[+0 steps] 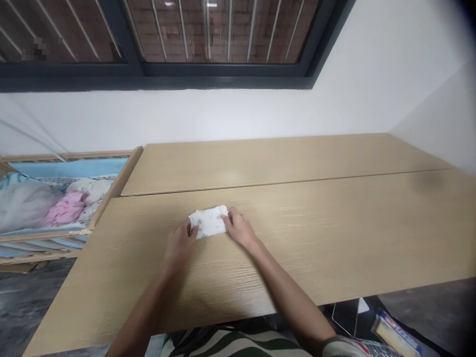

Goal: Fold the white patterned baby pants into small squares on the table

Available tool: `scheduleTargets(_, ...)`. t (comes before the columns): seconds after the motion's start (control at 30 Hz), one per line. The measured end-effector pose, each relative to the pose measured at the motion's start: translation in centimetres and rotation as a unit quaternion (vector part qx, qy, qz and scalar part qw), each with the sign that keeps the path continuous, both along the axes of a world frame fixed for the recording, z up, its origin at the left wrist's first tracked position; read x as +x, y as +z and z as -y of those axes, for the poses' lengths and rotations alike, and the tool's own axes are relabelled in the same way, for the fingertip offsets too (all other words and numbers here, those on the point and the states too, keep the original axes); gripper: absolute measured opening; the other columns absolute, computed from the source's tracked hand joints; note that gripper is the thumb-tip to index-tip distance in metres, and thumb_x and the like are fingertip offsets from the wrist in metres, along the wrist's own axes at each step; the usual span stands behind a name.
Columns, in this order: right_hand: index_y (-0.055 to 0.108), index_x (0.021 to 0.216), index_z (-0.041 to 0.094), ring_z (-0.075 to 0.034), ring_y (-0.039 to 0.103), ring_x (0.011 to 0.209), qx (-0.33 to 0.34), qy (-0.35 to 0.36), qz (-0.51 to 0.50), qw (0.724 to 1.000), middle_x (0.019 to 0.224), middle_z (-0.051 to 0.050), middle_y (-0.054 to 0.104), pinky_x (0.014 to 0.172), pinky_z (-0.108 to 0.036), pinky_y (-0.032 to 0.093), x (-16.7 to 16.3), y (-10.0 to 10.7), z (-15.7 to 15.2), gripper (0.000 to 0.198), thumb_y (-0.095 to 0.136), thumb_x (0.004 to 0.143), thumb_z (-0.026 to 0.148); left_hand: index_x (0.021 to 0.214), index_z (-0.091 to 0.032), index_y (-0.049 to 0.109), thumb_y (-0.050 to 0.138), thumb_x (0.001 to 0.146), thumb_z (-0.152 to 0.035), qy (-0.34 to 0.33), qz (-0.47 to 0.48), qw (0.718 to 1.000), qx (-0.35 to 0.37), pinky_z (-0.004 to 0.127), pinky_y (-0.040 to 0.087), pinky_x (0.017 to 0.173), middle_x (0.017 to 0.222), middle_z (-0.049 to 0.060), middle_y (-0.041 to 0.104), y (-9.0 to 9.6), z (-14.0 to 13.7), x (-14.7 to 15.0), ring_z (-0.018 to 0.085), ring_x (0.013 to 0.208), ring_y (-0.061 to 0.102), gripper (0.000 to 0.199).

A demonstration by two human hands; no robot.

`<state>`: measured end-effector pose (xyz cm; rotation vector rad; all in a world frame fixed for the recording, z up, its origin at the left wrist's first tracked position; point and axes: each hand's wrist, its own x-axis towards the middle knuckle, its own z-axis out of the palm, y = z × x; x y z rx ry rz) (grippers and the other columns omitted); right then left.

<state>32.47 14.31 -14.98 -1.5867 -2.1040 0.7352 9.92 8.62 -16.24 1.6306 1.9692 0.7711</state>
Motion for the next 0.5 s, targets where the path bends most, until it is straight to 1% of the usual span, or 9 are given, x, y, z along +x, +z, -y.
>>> scheduleTargets(0.07,0.052,0.128,0.017,-0.029,0.067,0.093,0.037,-0.036,-0.005,0.999,0.103,-0.013,0.071,0.08,-0.038,0.051,-0.7,-0.7,-0.1,0.034,0.045,0.102,0.039,0.095,-0.017,0.062,0.055,0.094,-0.043,0.016,-0.031,0.999,0.002,0.04,0.051,0.08,0.087,0.009,0.07,-0.3,-0.2,0.3,0.028,0.085,0.068,0.027)
scheduleTargets(0.13,0.049,0.133,0.014,-0.032,0.063,0.107,0.112,-0.061,-0.013,0.992,0.116,-0.018,0.066,0.09,-0.044,0.05,-1.2,-1.2,0.1,0.04,0.047,0.1,0.035,0.116,-0.014,0.057,0.056,0.093,-0.042,0.044,-0.063,0.996,0.035,0.049,0.05,0.092,0.111,0.018,0.067,-0.5,-0.2,0.8,0.034,0.107,0.064,0.036)
scheduleTargets(0.17,0.048,0.136,0.013,-0.033,0.059,0.116,0.156,-0.063,-0.016,0.986,0.125,-0.021,0.062,0.096,-0.048,0.049,-1.4,-1.2,0.3,0.042,0.047,0.099,0.033,0.127,-0.012,0.051,0.055,0.094,-0.041,0.053,-0.078,0.993,0.074,0.052,0.047,0.099,0.125,0.022,0.061,-0.5,-0.1,1.1,0.037,0.12,0.058,0.044)
scheduleTargets(0.23,0.043,0.145,0.012,-0.033,0.048,0.134,0.226,-0.023,-0.013,0.974,0.142,-0.022,0.051,0.107,-0.051,0.042,-1.8,-1.0,0.6,0.048,0.044,0.1,0.03,0.145,-0.011,0.034,0.047,0.098,-0.04,0.032,-0.096,0.979,0.174,0.054,0.041,0.11,0.148,0.025,0.044,-0.6,0.1,2.1,0.036,0.139,0.042,0.056)
scheduleTargets(0.27,0.04,0.149,0.013,-0.032,0.041,0.14,0.244,0.021,-0.006,0.969,0.149,-0.021,0.046,0.112,-0.051,0.039,-2.0,-0.9,0.7,0.051,0.042,0.1,0.028,0.151,-0.011,0.026,0.042,0.101,-0.039,0.002,-0.099,0.972,0.215,0.053,0.039,0.113,0.154,0.024,0.037,-0.7,0.2,2.6,0.034,0.145,0.036,0.059)
scheduleTargets(0.33,0.032,0.156,0.013,-0.029,0.03,0.149,0.247,0.141,0.016,0.959,0.158,-0.018,0.038,0.119,-0.049,0.031,-2.5,-0.8,1.0,0.058,0.042,0.1,0.026,0.157,-0.012,0.012,0.035,0.103,-0.04,-0.073,-0.105,0.962,0.24,0.053,0.034,0.118,0.161,0.022,0.026,-0.9,0.4,3.7,0.031,0.151,0.025,0.065)
scheduleTargets(0.4,0.028,0.158,0.013,-0.026,0.023,0.152,0.222,0.233,0.043,0.946,0.161,-0.015,0.034,0.123,-0.048,0.025,-2.8,-0.9,1.2,0.064,0.045,0.098,0.025,0.159,-0.009,0.005,0.034,0.103,-0.043,-0.126,-0.136,0.959,0.213,0.054,0.03,0.121,0.164,0.023,0.021,-1.4,0.5,4.5,0.031,0.153,0.018,0.071)
scheduleTargets(0.43,0.028,0.159,0.013,-0.025,0.021,0.153,0.209,0.255,0.055,0.943,0.162,-0.014,0.033,0.124,-0.047,0.023,-2.8,-1.0,1.1,0.065,0.045,0.098,0.024,0.159,-0.008,0.005,0.034,0.103,-0.044,-0.138,-0.159,0.957,0.198,0.055,0.028,0.122,0.163,0.023,0.021,-1.7,0.5,4.6,0.032,0.154,0.016,0.072)
scheduleTargets(0.5,0.028,0.159,0.014,-0.024,0.019,0.154,0.19,0.254,0.072,0.946,0.164,-0.013,0.03,0.125,-0.048,0.02,-2.4,-1.4,0.9,0.062,0.043,0.1,0.025,0.159,-0.006,0.009,0.034,0.103,-0.045,-0.143,-0.203,0.952,0.18,0.055,0.027,0.122,0.162,0.025,0.024,-2.4,0.5,4.3,0.033,0.154,0.016,0.073)
